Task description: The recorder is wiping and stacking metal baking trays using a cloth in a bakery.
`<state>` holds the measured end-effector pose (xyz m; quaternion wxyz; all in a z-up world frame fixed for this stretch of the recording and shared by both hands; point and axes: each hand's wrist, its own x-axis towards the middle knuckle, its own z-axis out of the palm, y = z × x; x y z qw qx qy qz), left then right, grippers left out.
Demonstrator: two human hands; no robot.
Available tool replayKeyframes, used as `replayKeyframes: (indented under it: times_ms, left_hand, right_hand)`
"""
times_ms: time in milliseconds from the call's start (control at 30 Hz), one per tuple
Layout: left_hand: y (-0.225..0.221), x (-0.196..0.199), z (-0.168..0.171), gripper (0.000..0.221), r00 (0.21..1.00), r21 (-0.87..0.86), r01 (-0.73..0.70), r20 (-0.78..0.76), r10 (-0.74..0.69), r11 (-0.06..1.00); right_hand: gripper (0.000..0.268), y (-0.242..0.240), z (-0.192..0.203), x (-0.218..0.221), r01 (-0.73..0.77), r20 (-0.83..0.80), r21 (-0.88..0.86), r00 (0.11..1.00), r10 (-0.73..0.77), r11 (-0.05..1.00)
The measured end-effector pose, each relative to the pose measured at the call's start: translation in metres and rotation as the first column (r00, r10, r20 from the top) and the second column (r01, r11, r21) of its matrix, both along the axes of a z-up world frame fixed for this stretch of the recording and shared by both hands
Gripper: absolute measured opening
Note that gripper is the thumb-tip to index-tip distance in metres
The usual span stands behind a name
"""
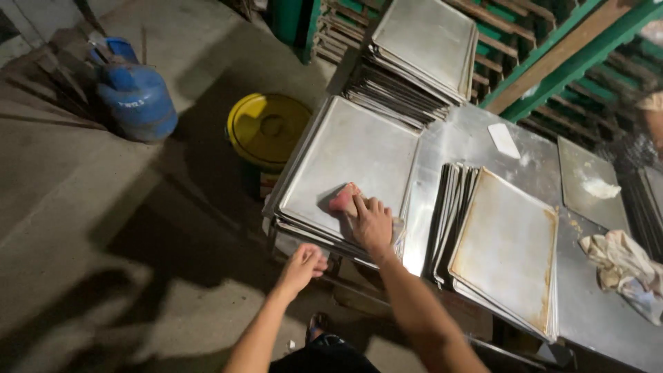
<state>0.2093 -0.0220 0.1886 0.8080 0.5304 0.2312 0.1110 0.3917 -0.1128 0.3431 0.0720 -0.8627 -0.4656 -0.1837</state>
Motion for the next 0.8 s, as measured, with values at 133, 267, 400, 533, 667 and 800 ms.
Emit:
replayKeyframes:
  times_ms: [133,267,400,533,667,800]
  left_hand:
    - [-0.001,0.036,0.010,0.024,0.990,-0.167,-0.129,-0.076,0.118,0.978]
    - [-0.001,0.053,0.023,0.028,0.957,-0.205,-0.289,-0.064,0.282,0.935]
    - [-0.012,0.050,0.041,0.035,0.886,0.134,-0.437,-0.108,0.452,0.889]
    - [-0.013,0.054,0.047,0.038,0.814,0.241,-0.542,-0.085,0.574,0.805]
    - [-0.019,0.040,0.029,0.035,0.774,0.589,-0.263,-0.344,0.532,0.764]
    - [-0.017,0.044,-0.011,0.037,0.801,0.690,-0.152,-0.334,0.498,0.707]
  right_hand:
    - [0.064,0.007,0.024,-0.041,0.041,-0.124,0.009,0.991,-0.039,0.999]
    - [0.071,0.001,0.021,-0.050,-0.042,-0.139,0.013,0.989,0.043,0.999]
    - [0.072,-0.011,0.017,-0.059,-0.095,-0.313,-0.112,0.948,0.055,0.989]
    - [0.074,-0.013,0.027,-0.055,-0.155,-0.293,-0.030,0.946,0.139,0.988]
    - [0.066,-0.015,0.025,-0.050,-0.149,-0.387,-0.029,0.914,0.127,0.988]
    - [0.064,-0.006,0.036,-0.048,-0.157,-0.417,-0.022,0.899,0.134,0.987]
